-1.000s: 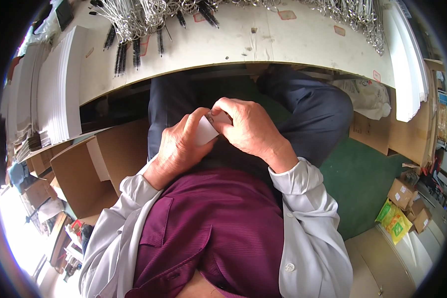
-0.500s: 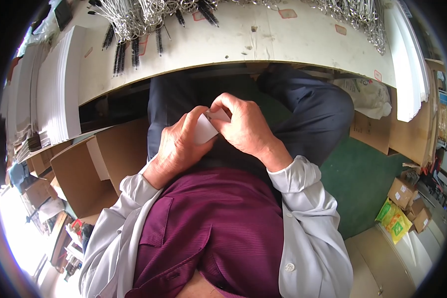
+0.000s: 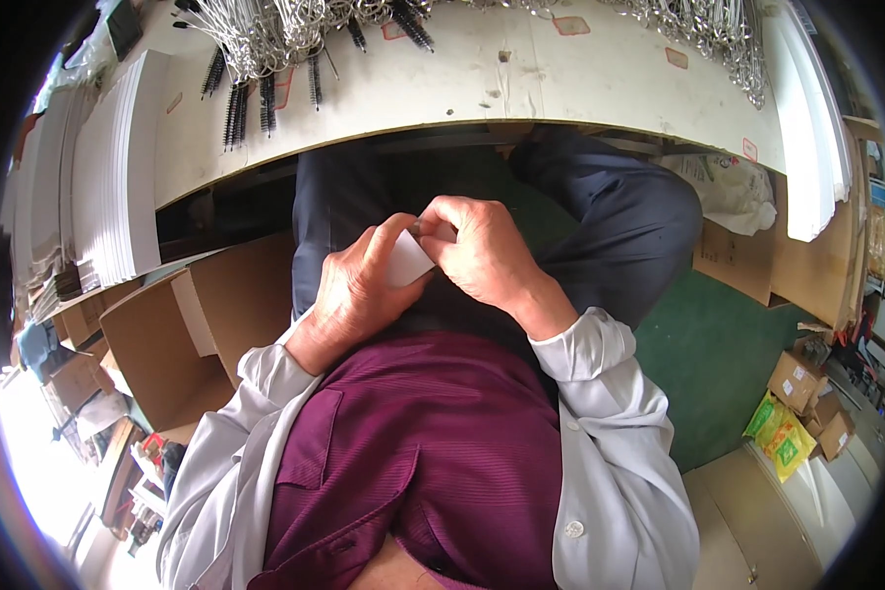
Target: The person is assembling small brushes and sliding them into white paper sleeves.
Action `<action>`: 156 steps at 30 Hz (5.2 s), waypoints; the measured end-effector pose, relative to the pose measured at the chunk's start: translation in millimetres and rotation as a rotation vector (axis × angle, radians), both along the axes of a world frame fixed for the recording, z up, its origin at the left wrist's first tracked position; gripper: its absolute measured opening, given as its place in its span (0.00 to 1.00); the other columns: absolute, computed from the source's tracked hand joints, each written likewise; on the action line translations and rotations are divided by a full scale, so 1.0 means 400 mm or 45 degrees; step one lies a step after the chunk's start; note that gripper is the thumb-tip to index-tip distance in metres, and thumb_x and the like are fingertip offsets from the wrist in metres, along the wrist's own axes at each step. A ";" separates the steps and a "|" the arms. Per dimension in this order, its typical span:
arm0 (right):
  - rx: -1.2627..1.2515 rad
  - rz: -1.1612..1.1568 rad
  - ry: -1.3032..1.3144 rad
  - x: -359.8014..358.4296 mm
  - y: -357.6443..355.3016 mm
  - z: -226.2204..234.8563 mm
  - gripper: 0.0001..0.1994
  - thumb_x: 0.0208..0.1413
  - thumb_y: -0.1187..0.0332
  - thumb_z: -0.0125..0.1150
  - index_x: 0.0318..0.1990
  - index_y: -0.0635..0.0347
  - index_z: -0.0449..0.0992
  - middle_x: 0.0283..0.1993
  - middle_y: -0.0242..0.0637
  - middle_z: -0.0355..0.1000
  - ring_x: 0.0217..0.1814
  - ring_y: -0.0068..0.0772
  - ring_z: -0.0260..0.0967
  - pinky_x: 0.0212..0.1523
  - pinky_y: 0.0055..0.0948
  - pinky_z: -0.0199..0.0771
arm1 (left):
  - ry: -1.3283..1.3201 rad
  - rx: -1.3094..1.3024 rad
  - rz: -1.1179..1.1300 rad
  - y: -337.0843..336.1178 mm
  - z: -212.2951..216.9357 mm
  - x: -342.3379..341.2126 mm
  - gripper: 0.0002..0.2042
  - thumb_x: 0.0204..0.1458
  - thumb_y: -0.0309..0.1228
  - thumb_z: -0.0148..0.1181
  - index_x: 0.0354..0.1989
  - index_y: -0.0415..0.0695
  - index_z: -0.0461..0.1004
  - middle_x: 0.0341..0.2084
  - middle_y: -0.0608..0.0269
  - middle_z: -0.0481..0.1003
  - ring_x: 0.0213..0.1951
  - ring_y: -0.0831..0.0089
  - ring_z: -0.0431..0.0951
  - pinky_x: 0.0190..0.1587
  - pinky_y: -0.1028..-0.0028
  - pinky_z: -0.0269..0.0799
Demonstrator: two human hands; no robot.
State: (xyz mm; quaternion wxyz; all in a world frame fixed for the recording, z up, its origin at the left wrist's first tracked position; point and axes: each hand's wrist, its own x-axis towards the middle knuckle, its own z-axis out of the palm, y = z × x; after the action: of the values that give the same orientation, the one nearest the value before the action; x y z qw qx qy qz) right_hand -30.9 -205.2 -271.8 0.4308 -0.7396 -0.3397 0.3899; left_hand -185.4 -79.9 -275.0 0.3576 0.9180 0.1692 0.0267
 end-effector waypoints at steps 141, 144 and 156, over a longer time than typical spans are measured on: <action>0.712 -0.399 -1.214 0.143 0.153 -0.012 0.04 0.58 0.79 0.66 0.40 0.64 0.80 0.42 0.40 0.79 0.39 0.37 0.77 0.34 0.30 0.81 | 0.436 1.061 0.606 0.690 0.267 -0.049 0.14 0.57 0.37 0.66 0.39 0.37 0.77 0.30 0.42 0.82 0.36 0.45 0.84 0.40 0.52 0.80; 0.703 -0.400 -1.238 0.139 0.154 -0.009 0.04 0.58 0.79 0.66 0.40 0.64 0.80 0.43 0.40 0.79 0.39 0.37 0.77 0.33 0.30 0.80 | 0.427 1.291 0.495 0.732 0.232 -0.033 0.15 0.56 0.39 0.68 0.40 0.38 0.77 0.31 0.46 0.82 0.35 0.46 0.84 0.39 0.53 0.80; 0.686 -0.398 -1.243 0.135 0.145 -0.014 0.04 0.57 0.78 0.66 0.39 0.62 0.80 0.42 0.40 0.78 0.41 0.42 0.77 0.41 0.37 0.79 | 0.114 1.287 0.260 0.568 0.229 -0.160 0.25 0.54 0.31 0.68 0.60 0.38 0.72 0.61 0.48 0.72 0.64 0.50 0.71 0.66 0.54 0.66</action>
State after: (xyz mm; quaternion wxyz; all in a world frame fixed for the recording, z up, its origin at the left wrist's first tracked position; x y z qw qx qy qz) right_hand 23.1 -147.1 -277.5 0.4497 -0.7394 -0.4730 -0.1651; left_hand -249.6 147.2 -183.4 -0.1426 0.9552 0.2391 0.1005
